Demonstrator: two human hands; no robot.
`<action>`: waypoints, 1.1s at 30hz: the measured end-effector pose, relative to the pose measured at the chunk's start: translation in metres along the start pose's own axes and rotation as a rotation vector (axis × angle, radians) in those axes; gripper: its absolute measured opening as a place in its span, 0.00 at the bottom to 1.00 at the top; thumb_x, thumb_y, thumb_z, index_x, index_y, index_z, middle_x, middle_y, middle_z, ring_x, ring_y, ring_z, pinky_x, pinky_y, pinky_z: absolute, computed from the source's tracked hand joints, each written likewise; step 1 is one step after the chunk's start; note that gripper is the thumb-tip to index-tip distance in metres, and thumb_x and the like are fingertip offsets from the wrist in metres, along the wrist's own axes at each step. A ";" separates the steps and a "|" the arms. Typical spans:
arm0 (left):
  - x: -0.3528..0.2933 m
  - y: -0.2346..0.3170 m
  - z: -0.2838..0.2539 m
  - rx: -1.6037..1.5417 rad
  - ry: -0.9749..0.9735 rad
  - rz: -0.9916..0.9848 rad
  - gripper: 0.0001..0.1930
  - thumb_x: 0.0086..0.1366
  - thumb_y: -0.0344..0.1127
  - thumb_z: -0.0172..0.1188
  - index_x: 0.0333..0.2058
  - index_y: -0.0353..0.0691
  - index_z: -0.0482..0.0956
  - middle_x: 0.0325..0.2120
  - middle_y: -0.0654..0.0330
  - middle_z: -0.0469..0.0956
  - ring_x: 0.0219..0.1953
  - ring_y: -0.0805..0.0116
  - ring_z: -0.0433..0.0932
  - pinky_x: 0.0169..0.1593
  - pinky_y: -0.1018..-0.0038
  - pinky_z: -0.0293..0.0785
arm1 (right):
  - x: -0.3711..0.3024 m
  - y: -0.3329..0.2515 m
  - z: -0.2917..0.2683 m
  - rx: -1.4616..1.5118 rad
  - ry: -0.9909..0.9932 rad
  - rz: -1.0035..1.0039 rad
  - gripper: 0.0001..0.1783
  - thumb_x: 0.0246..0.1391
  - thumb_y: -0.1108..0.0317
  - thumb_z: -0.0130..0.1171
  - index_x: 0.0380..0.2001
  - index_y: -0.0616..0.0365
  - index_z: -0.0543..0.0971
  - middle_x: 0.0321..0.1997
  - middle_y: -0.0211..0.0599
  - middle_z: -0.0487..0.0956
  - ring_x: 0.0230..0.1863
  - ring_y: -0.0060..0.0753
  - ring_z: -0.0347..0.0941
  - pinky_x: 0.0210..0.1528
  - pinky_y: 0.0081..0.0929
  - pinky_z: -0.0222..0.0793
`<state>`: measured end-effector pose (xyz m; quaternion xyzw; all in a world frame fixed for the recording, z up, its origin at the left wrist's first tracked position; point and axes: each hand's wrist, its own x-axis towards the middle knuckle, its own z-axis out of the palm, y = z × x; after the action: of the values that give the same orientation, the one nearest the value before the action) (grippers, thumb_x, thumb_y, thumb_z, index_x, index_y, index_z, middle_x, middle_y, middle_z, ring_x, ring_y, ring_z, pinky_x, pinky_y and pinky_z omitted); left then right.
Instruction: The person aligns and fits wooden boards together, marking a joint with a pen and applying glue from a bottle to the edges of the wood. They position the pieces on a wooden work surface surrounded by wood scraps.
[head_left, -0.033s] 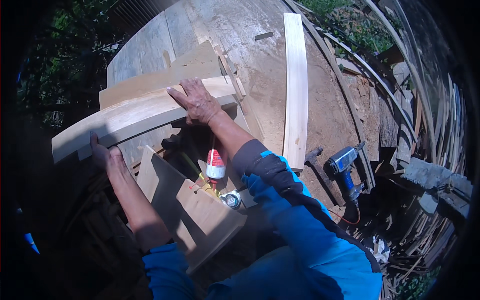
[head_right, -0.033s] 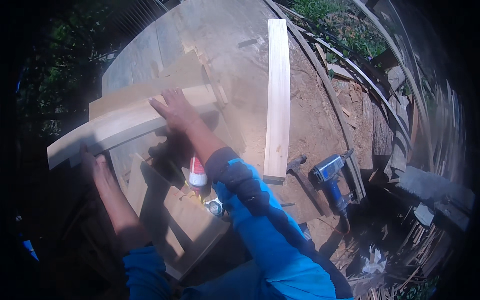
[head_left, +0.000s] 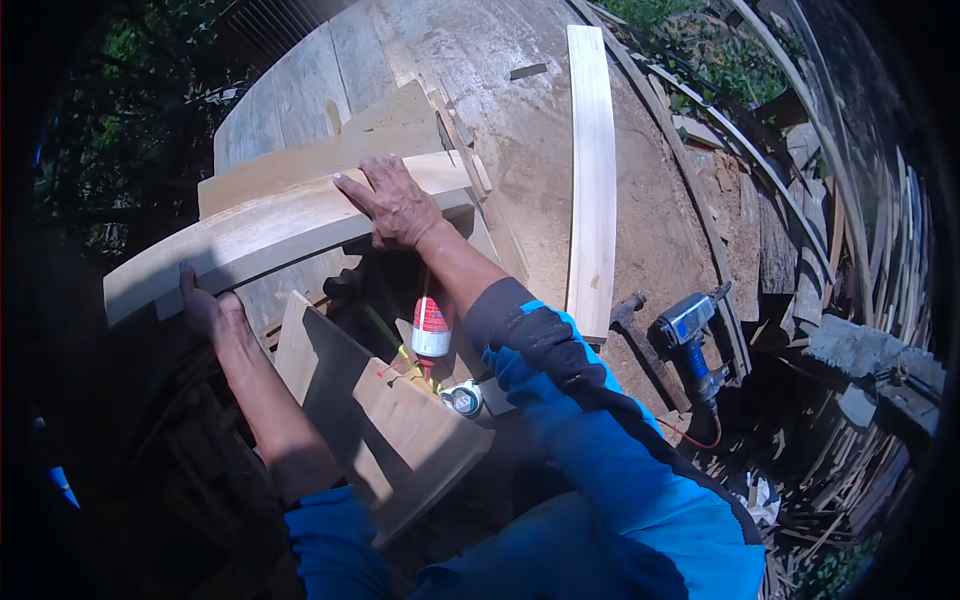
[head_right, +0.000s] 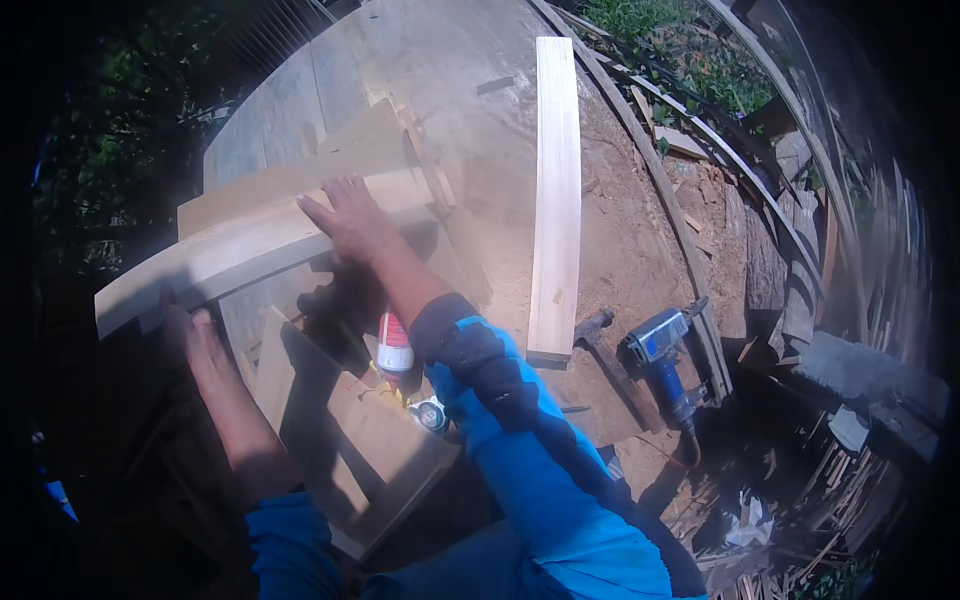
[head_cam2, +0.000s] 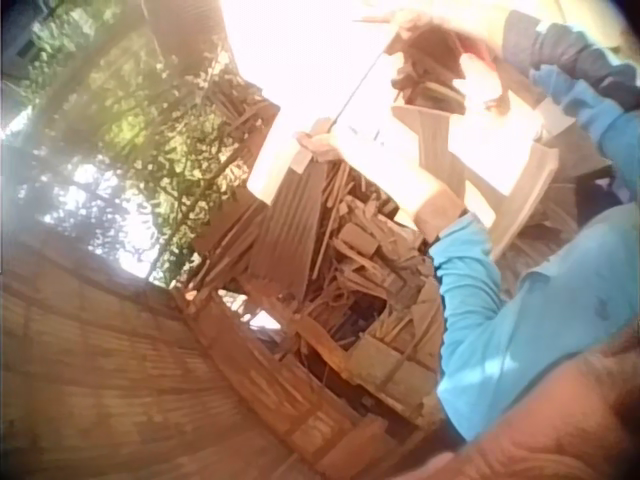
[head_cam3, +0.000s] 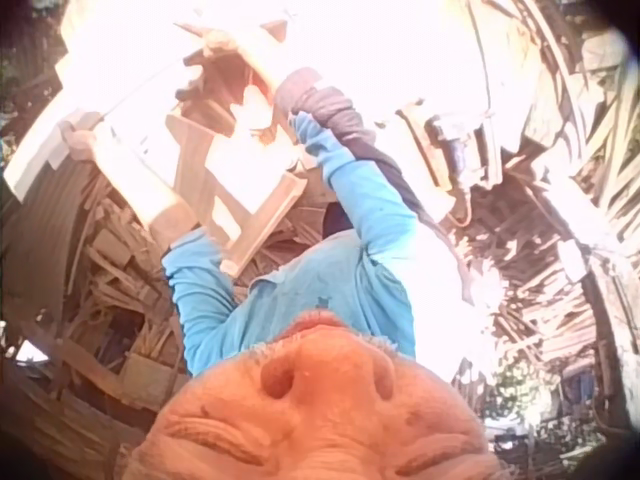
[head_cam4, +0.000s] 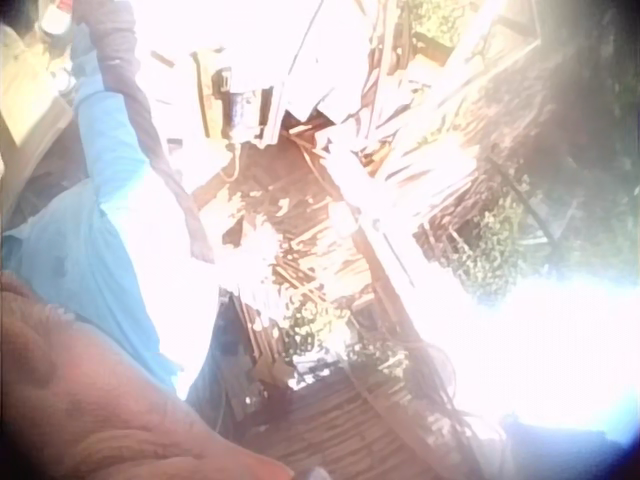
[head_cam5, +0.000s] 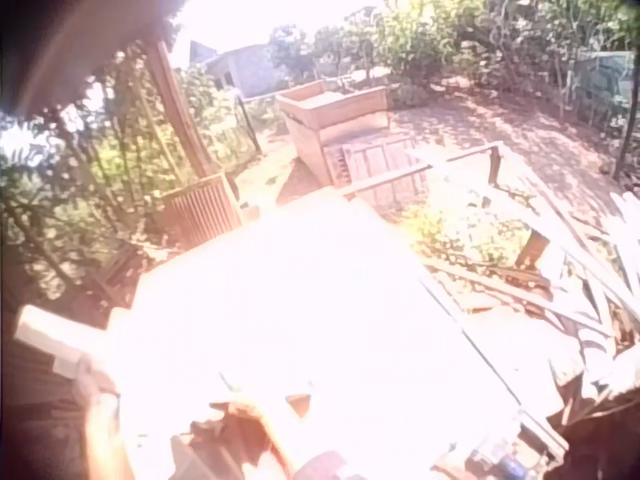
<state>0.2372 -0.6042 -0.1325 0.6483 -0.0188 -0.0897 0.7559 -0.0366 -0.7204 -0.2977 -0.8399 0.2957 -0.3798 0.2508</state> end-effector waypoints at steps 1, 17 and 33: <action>0.007 0.001 -0.005 -0.040 -0.048 -0.006 0.15 0.64 0.30 0.63 0.48 0.33 0.80 0.46 0.58 0.81 0.47 0.63 0.79 0.52 0.65 0.76 | 0.001 -0.001 0.001 -0.001 0.001 -0.008 0.60 0.21 0.65 0.75 0.67 0.43 0.64 0.59 0.50 0.65 0.63 0.58 0.64 0.72 0.57 0.52; -0.024 0.009 0.027 -0.029 -0.047 -0.025 0.19 0.61 0.32 0.68 0.49 0.31 0.77 0.45 0.56 0.79 0.46 0.59 0.79 0.53 0.60 0.77 | 0.014 0.006 0.001 -0.001 -0.005 0.015 0.62 0.21 0.64 0.77 0.68 0.40 0.62 0.60 0.50 0.66 0.65 0.57 0.62 0.72 0.56 0.52; -0.269 -0.182 -0.075 1.694 -0.908 0.894 0.47 0.49 0.42 0.69 0.67 0.34 0.57 0.50 0.43 0.69 0.49 0.46 0.72 0.52 0.56 0.66 | 0.023 0.013 0.008 -0.052 0.050 -0.026 0.67 0.15 0.62 0.81 0.68 0.42 0.63 0.60 0.50 0.66 0.64 0.57 0.63 0.69 0.57 0.55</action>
<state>-0.0363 -0.5136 -0.2995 0.8033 -0.5928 0.0052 -0.0562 -0.0218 -0.7432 -0.2995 -0.8401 0.3008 -0.3962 0.2165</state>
